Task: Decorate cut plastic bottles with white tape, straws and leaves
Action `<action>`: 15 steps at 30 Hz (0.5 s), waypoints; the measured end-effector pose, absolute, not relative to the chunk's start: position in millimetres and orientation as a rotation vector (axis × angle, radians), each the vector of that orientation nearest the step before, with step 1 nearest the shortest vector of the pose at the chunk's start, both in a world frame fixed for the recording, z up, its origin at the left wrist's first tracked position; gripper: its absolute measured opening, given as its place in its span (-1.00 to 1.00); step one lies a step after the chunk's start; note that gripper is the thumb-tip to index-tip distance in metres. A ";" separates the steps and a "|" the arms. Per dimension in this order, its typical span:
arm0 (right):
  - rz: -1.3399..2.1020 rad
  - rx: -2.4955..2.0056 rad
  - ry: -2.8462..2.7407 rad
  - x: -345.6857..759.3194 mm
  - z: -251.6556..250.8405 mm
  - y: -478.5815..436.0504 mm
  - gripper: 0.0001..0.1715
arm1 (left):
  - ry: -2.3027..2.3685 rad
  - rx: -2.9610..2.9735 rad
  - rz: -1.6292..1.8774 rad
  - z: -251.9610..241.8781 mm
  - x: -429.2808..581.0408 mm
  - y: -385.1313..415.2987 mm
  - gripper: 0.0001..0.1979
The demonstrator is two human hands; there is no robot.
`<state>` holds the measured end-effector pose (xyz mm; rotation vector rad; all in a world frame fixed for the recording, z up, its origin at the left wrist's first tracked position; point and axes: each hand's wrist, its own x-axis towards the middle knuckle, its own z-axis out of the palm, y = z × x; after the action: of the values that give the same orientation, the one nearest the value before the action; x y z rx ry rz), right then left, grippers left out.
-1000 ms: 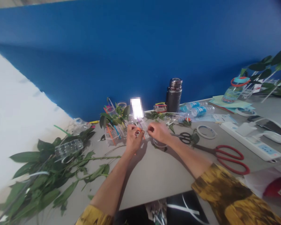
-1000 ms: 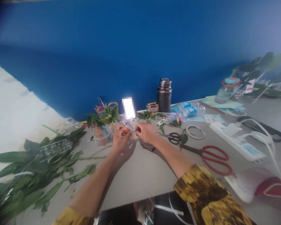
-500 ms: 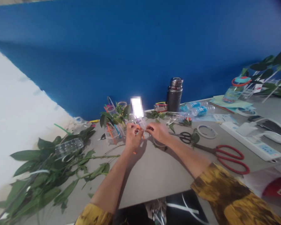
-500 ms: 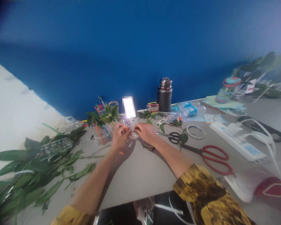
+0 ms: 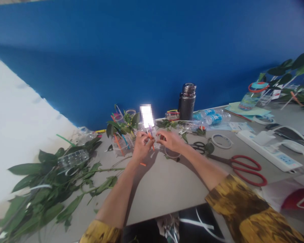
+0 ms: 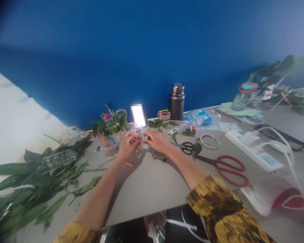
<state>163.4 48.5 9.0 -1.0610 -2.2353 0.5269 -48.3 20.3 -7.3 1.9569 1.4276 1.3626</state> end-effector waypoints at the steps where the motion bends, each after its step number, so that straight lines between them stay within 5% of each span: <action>1: 0.515 -1.086 -2.259 164.3 11.6 47.1 -0.69 | 1.418 1.958 1.356 -7.4 -49.6 21.0 -0.77; 6: 0.422 -1.201 -2.376 164.2 22.0 38.8 -0.75 | 1.381 1.950 1.321 -8.6 -55.2 25.0 -0.54; 15: 0.410 -1.312 -2.404 163.2 30.2 35.9 -0.80 | 1.286 1.999 1.398 -7.3 -52.4 20.9 -0.50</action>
<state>163.2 35.9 30.2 -1.3120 -2.4042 0.4099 -52.4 20.9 -7.3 1.9991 1.2858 1.3983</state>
